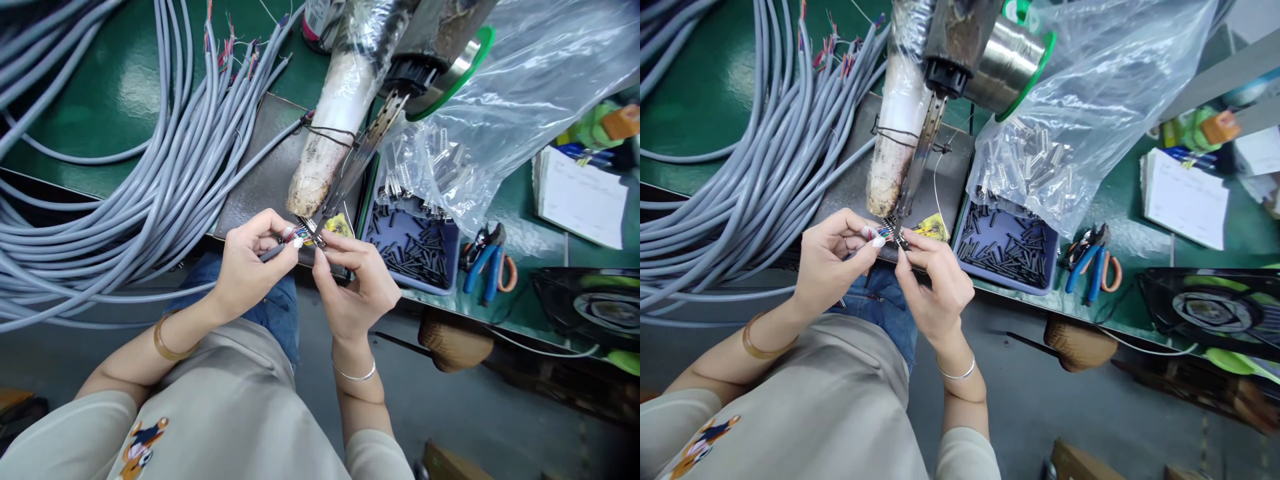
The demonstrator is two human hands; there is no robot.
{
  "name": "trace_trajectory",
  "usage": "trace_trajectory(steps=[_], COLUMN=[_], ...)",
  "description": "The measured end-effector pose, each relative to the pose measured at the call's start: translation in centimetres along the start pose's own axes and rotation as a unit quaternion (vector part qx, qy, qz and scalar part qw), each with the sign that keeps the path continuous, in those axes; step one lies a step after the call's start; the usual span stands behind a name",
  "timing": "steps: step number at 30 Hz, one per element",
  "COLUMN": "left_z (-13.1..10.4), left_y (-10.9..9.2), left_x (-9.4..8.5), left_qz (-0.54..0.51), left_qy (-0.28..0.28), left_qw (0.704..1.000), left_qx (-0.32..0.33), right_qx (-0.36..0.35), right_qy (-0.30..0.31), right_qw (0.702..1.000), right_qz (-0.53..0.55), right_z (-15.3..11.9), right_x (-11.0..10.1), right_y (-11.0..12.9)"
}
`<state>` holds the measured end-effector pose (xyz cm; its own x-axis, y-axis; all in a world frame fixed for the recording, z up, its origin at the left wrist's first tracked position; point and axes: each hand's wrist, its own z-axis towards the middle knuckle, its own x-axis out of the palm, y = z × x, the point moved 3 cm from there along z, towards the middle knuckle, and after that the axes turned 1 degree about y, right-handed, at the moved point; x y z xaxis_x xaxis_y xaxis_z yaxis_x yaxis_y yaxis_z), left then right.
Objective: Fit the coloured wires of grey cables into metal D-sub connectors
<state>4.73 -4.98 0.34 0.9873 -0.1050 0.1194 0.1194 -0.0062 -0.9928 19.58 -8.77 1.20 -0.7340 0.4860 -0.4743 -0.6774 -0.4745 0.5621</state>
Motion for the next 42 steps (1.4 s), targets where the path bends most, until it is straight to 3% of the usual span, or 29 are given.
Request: trace_trajectory(steps=[12,21,31,42], left_z=[-0.1,0.1,0.2,0.3], left_y=[0.2,-0.2,0.2,-1.0], left_x=[-0.2,0.0,0.0,0.0], left_qz=[0.02,0.047,0.017,0.052], left_qy=[0.01,0.006,0.012,0.0], left_qw=[1.0,0.999,1.0,0.998], left_qx=[-0.005,0.016,-0.016,0.021], right_qx=[-0.032,-0.027,0.004,-0.015], right_qy=[0.015,0.012,0.006,-0.001], right_qw=[0.998,0.998,1.0,0.998], right_qz=[-0.042,-0.06,-0.017,-0.054], right_z=[-0.3,-0.1,-0.1,0.2], right_x=[-0.1,-0.1,0.1,-0.2], right_y=[0.2,0.3,0.0,0.6])
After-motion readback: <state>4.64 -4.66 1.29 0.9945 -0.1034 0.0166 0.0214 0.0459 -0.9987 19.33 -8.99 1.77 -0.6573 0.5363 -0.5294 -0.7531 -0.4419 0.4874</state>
